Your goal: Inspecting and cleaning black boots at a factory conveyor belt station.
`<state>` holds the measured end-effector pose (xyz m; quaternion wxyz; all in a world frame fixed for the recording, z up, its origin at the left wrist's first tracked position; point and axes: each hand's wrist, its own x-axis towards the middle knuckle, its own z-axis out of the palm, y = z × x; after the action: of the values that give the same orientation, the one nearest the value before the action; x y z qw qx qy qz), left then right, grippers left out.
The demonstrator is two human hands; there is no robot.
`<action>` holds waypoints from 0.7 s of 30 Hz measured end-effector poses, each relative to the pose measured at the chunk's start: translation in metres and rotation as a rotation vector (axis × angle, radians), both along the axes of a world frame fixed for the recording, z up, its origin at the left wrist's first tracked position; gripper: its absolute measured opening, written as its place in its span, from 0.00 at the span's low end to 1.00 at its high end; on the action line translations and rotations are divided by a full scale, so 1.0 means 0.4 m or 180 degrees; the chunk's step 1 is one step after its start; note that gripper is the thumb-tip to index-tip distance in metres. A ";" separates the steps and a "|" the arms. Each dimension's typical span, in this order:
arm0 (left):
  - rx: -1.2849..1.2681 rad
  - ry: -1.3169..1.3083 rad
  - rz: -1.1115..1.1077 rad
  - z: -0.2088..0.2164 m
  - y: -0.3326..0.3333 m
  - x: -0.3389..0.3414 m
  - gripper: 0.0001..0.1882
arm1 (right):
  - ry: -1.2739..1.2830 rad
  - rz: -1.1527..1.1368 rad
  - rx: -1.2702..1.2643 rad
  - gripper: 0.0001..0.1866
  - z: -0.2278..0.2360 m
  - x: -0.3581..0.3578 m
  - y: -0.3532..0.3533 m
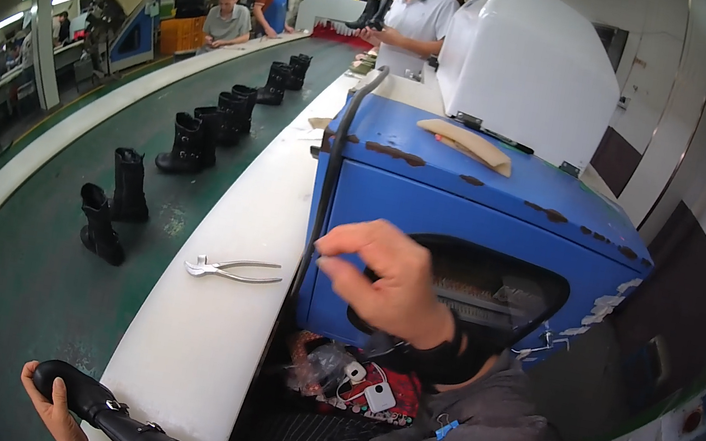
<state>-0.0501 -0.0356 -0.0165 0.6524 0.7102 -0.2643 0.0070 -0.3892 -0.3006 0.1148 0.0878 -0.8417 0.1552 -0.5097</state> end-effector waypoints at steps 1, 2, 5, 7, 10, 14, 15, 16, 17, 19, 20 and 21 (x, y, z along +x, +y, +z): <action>-0.0006 0.0030 0.0006 -0.001 0.007 -0.001 0.24 | -0.0027 -0.0268 -0.0133 0.07 0.043 -0.031 0.005; -0.0026 0.0017 0.0020 0.002 0.011 -0.005 0.24 | -0.0008 -0.0524 -0.0356 0.07 0.080 -0.060 -0.004; -0.0011 -0.0061 0.0116 -0.010 0.006 -0.008 0.20 | 0.0298 -0.1360 -0.0058 0.13 0.205 -0.159 -0.037; -0.0671 0.0385 -0.0455 -0.063 0.005 0.045 0.23 | 0.0831 -0.2008 -0.0363 0.19 0.259 -0.227 -0.106; -0.0629 0.0248 -0.0464 -0.079 -0.010 0.067 0.23 | 0.1281 -0.2183 -0.0098 0.22 0.295 -0.312 -0.184; -0.0674 0.0198 -0.0344 -0.087 -0.003 0.074 0.22 | 0.1958 -0.2021 0.0731 0.19 0.298 -0.354 -0.262; -0.0691 0.0192 -0.0328 -0.091 0.002 0.077 0.22 | 0.1951 -0.2009 0.0711 0.19 0.304 -0.360 -0.278; -0.0720 0.0239 -0.0365 -0.094 0.006 0.080 0.22 | 0.1574 -0.2095 0.1073 0.18 0.311 -0.368 -0.293; -0.0747 0.0285 -0.0407 -0.095 0.007 0.082 0.22 | 0.1191 -0.2172 0.1434 0.17 0.319 -0.379 -0.309; -0.0756 0.0241 -0.0367 -0.097 0.011 0.083 0.23 | 0.1038 -0.2322 0.1216 0.16 0.328 -0.399 -0.338; -0.0758 0.0196 -0.0335 -0.097 0.012 0.082 0.23 | 0.0882 -0.2474 0.1006 0.15 0.330 -0.414 -0.350; -0.0746 0.0201 -0.0303 -0.097 0.016 0.079 0.23 | 0.0899 -0.2444 0.1010 0.15 0.333 -0.421 -0.356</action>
<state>-0.0183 -0.0293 -0.0552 0.7386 0.6156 -0.2744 -0.0155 -0.5574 -0.4431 0.2480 -0.0019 -0.7604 0.5437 -0.3552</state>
